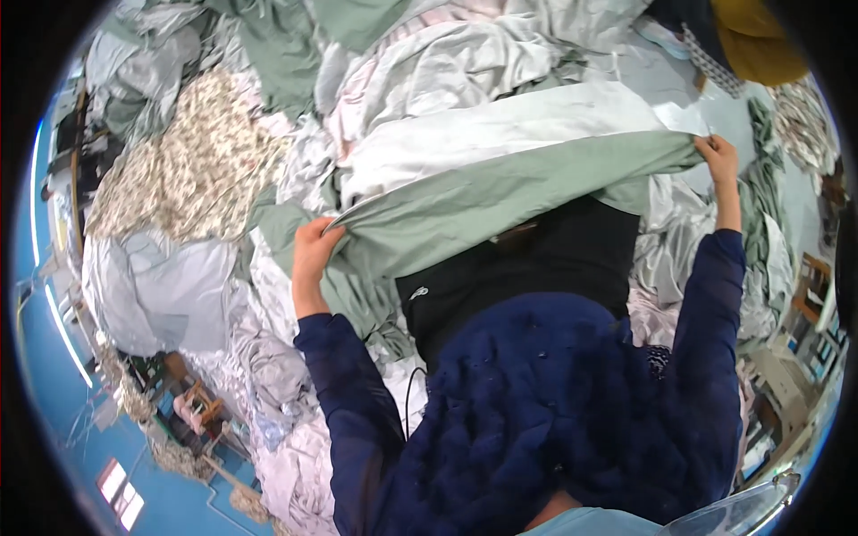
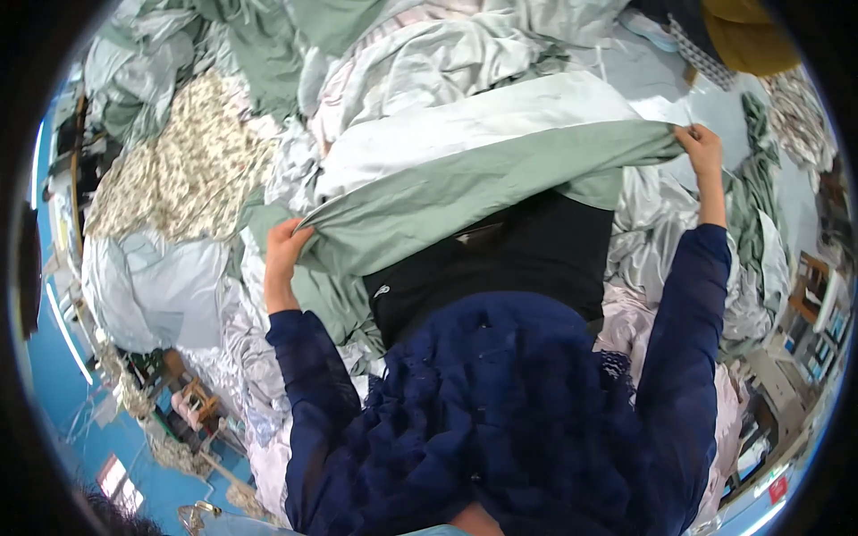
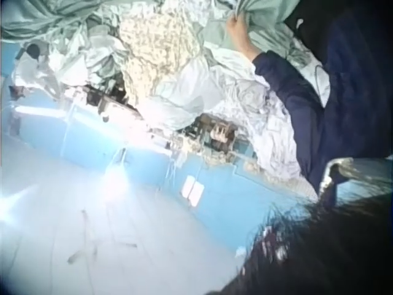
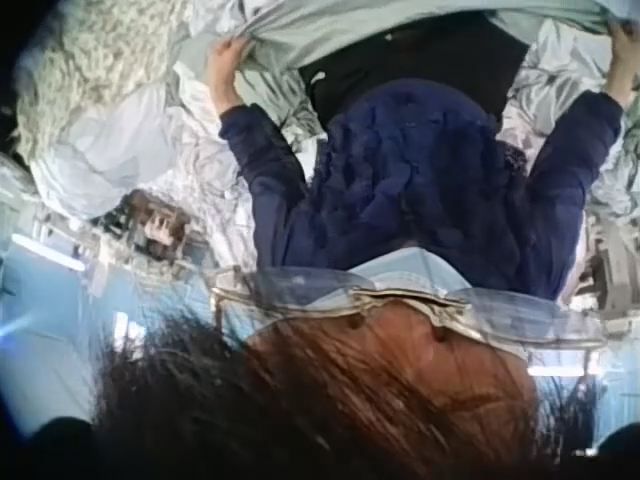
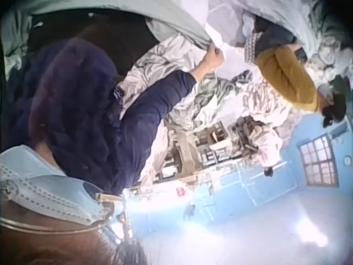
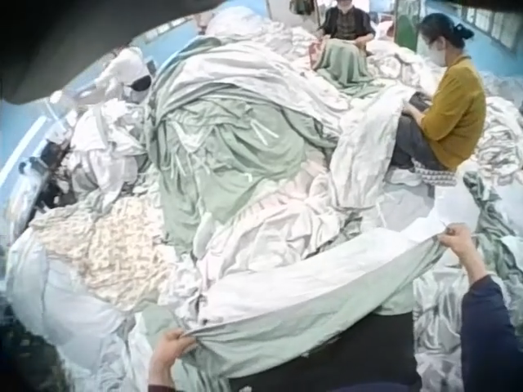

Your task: The recorder is inspecting fabric pieces and using snips to trim loose threads in a factory setting.

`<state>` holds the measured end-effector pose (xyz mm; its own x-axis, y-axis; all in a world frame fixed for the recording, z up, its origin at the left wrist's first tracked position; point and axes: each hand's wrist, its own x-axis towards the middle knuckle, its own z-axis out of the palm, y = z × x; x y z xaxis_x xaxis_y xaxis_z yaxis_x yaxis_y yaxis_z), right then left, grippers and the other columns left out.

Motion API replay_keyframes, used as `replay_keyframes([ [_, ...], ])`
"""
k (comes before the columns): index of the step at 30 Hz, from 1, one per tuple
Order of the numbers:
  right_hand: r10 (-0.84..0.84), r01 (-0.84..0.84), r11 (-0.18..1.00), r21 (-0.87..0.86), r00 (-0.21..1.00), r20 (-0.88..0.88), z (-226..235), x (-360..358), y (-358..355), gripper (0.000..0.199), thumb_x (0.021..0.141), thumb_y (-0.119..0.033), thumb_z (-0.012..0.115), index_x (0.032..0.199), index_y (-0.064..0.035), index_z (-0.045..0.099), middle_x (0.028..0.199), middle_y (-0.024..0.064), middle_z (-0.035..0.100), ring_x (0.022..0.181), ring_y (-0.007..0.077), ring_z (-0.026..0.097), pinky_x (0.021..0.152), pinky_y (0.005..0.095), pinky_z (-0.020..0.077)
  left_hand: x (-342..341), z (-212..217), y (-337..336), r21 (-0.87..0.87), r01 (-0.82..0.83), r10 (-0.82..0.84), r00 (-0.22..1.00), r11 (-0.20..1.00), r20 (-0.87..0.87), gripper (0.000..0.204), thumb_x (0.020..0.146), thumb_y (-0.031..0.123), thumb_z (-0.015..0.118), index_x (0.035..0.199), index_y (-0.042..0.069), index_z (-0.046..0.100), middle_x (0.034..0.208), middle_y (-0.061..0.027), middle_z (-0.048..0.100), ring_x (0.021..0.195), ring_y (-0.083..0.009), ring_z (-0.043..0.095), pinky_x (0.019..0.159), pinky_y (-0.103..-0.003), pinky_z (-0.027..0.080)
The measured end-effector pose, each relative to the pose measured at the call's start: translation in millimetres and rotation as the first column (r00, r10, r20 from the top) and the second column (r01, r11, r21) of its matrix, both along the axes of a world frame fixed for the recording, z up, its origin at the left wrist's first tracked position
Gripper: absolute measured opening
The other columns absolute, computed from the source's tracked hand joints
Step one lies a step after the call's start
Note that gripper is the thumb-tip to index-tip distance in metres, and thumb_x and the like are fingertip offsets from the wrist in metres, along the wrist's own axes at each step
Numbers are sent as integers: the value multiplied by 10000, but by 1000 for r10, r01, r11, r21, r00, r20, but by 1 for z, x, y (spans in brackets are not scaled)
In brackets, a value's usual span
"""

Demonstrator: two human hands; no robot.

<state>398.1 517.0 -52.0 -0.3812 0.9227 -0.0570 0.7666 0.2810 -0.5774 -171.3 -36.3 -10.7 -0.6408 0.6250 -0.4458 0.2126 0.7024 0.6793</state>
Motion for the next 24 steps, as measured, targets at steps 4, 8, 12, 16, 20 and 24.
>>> replay_keyframes([
  [4,-71,74,996,-56,996,46,-15,15,5,397,842,-332,744,690,-22,549,597,-22,427,593,78,354,527,297,306,-4,-8,-2,62,-114,109,991,992,80,168,842,55,651,980,-12,720,824,38,658,757,-60,550,684,-234,425],
  [8,-53,57,996,-70,997,57,-27,15,2,385,849,-323,729,697,-3,578,589,-9,458,588,84,374,529,298,319,-2,-8,-6,145,-137,119,985,980,126,170,855,41,650,1004,-11,711,859,25,676,785,-57,575,710,-219,439],
  [12,-18,30,998,-58,980,198,-30,8,-1,341,849,-316,718,778,10,652,626,45,562,613,109,465,570,315,381,12,13,2,178,-254,191,932,951,309,180,838,32,695,1011,-16,705,882,3,697,764,-58,602,707,-213,463],
  [16,-53,20,993,114,954,296,-32,25,3,334,868,-327,673,1047,-46,704,855,132,696,765,222,647,709,339,491,19,15,12,220,-306,199,892,926,405,227,821,44,739,1036,-19,700,925,-17,710,775,-68,628,724,-221,493],
  [20,-196,99,947,305,931,307,22,-34,-38,338,938,-278,608,1211,-88,662,1066,134,711,945,264,683,826,322,512,29,27,9,236,-335,238,903,912,358,189,829,57,743,999,-17,704,874,20,671,728,-47,562,662,-217,445],
  [24,70,-81,996,-25,955,-287,73,-137,-122,247,987,-187,595,1183,-61,676,1002,49,704,907,95,624,808,227,477,48,46,14,268,-233,198,968,935,154,157,845,60,711,977,-26,717,798,40,656,724,-34,529,657,-222,433],
])
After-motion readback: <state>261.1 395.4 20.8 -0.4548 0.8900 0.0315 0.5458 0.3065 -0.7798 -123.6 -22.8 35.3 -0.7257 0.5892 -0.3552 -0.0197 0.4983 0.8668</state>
